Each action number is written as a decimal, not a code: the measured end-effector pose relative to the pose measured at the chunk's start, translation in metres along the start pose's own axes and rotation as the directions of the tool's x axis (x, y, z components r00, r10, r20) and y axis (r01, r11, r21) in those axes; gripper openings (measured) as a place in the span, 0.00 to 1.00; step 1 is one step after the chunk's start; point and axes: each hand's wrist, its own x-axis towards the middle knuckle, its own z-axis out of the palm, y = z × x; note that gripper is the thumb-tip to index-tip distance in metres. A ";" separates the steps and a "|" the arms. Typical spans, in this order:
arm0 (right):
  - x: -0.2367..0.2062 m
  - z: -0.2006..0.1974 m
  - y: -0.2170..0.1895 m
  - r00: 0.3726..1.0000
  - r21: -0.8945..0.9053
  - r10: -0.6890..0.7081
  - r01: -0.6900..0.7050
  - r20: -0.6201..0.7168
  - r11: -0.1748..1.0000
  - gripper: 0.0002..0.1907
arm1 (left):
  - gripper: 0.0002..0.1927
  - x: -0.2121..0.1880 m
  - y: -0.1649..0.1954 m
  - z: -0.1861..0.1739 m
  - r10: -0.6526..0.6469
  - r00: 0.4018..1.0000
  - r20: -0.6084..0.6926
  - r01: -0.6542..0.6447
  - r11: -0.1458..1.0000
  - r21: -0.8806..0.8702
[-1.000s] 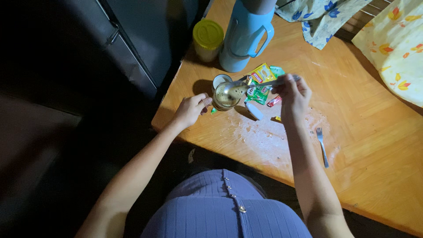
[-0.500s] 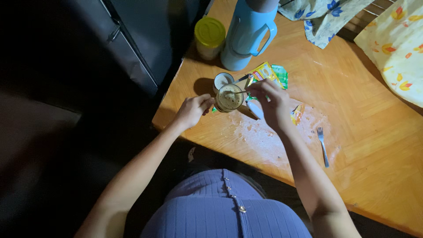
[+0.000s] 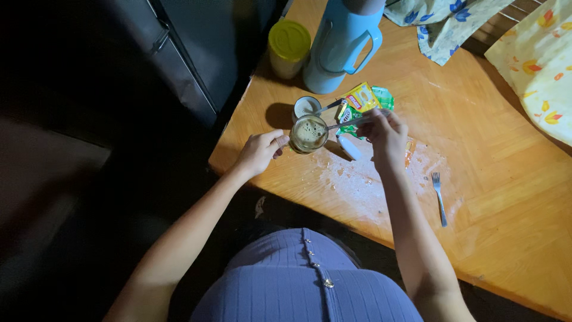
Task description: The person opens drink mix sachets and pours the powder into cups on a wooden table, then pours hot water from a blue thermos flask into the cups and stirs the drinks with a spoon. They then gather the empty wrappers and carry the trash away to discard it.
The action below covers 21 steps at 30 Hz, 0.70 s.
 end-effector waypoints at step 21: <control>-0.050 0.043 -0.039 0.968 -0.486 -0.192 0.248 0.163 0.838 0.06 | 0.16 0.006 0.001 0.004 -0.003 0.992 0.123 0.008 0.999 -0.043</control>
